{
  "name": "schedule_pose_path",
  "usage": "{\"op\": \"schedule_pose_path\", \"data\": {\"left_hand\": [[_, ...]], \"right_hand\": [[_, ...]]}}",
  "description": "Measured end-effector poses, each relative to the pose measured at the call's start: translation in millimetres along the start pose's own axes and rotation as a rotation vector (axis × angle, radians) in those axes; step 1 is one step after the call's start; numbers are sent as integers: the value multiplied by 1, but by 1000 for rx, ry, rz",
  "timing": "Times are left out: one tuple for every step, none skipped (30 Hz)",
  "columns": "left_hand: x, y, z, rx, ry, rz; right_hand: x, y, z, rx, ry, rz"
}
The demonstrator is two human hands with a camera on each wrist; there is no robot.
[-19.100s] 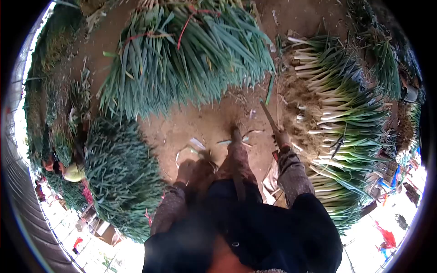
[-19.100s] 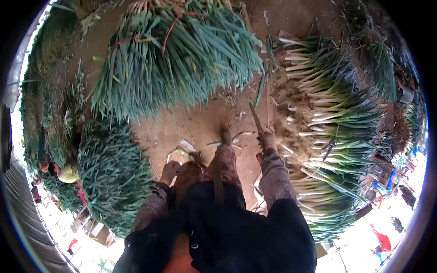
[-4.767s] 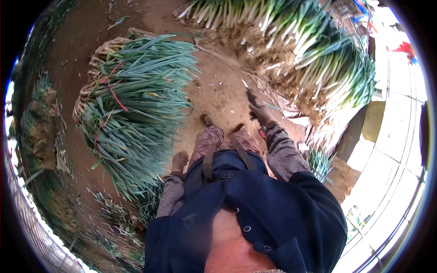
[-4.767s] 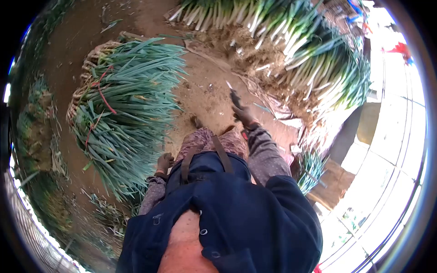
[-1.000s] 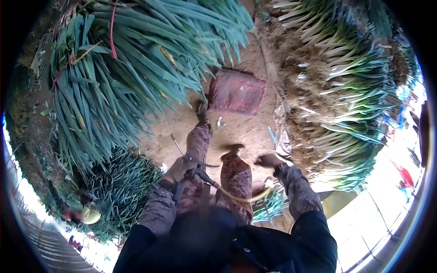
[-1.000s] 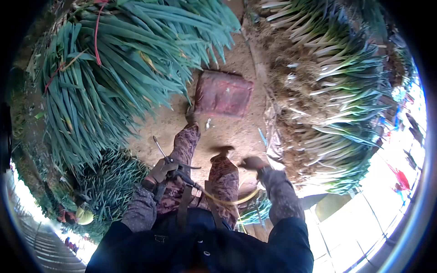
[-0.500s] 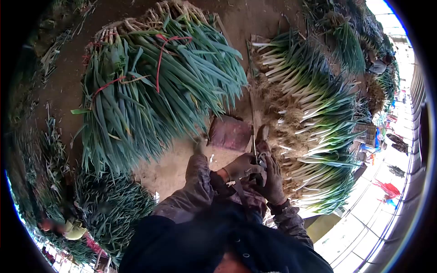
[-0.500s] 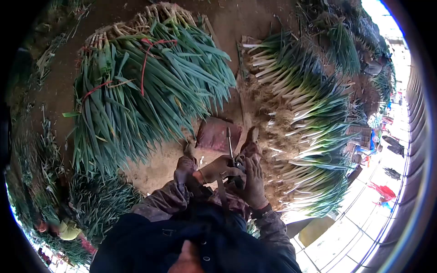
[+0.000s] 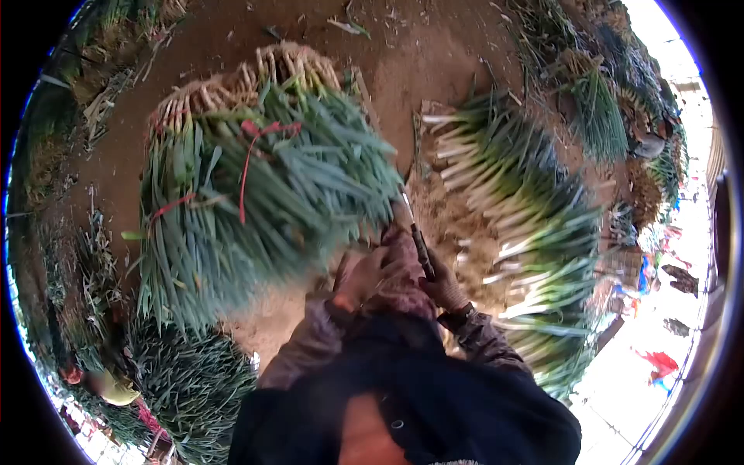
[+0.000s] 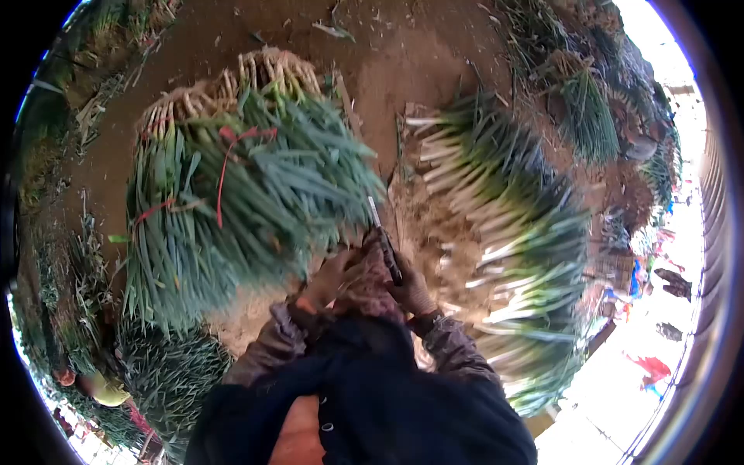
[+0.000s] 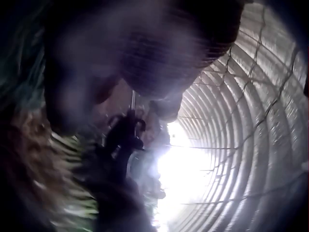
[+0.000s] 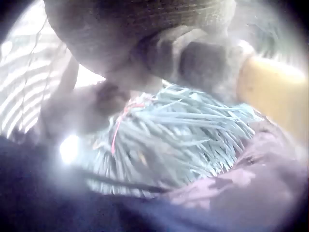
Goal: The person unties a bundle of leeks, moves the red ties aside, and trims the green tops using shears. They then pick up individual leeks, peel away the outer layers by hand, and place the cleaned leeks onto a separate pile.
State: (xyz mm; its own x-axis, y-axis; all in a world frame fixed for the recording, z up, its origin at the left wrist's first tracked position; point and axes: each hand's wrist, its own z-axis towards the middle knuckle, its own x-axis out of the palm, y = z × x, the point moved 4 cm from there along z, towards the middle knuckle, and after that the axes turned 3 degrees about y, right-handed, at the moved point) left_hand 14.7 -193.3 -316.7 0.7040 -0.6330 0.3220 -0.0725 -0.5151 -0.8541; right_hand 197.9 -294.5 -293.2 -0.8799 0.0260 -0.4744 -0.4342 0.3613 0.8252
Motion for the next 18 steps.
{"op": "schedule_pose_path", "data": {"left_hand": [[-8,7,16,24,-85,116],[-16,-31,11,-123,-142,379],[-23,-24,6,-293,-211,485],[-31,-16,5,-449,-283,592],[-38,-9,5,-493,-258,771],[-39,-3,2,-544,-222,947],[-36,-5,3,-523,-253,883],[-32,-8,6,-501,-283,817],[-27,-10,3,-482,-316,746],[-25,3,5,-453,-279,857],[-20,3,12,-422,-246,968],[-14,8,19,-454,-211,945],[-4,-4,36,-528,-213,875],[6,-18,53,-602,-218,808],[12,-18,65,-578,-205,805],[15,-14,73,-551,-190,804],[15,-9,78,-522,-174,803],[14,-6,82,-453,-189,767]], "right_hand": [[-22,-33,37,104,27,152],[-38,-59,64,227,63,314],[-53,-82,78,366,108,473],[-72,-102,97,398,128,389],[-90,-110,117,366,132,382],[-105,-123,134,324,183,362],[-115,-134,151,283,228,341],[-126,-142,167,347,220,338],[-136,-150,183,414,218,333],[-142,-157,196,485,222,324],[-142,-168,211,459,165,346],[-142,-181,224,473,183,325],[-142,-193,235,480,199,300],[-139,-200,244,438,216,285],[-135,-204,251,396,230,271],[-131,-207,254,353,240,258],[-126,-211,254,382,240,269],[-123,-215,253,410,240,276]]}}
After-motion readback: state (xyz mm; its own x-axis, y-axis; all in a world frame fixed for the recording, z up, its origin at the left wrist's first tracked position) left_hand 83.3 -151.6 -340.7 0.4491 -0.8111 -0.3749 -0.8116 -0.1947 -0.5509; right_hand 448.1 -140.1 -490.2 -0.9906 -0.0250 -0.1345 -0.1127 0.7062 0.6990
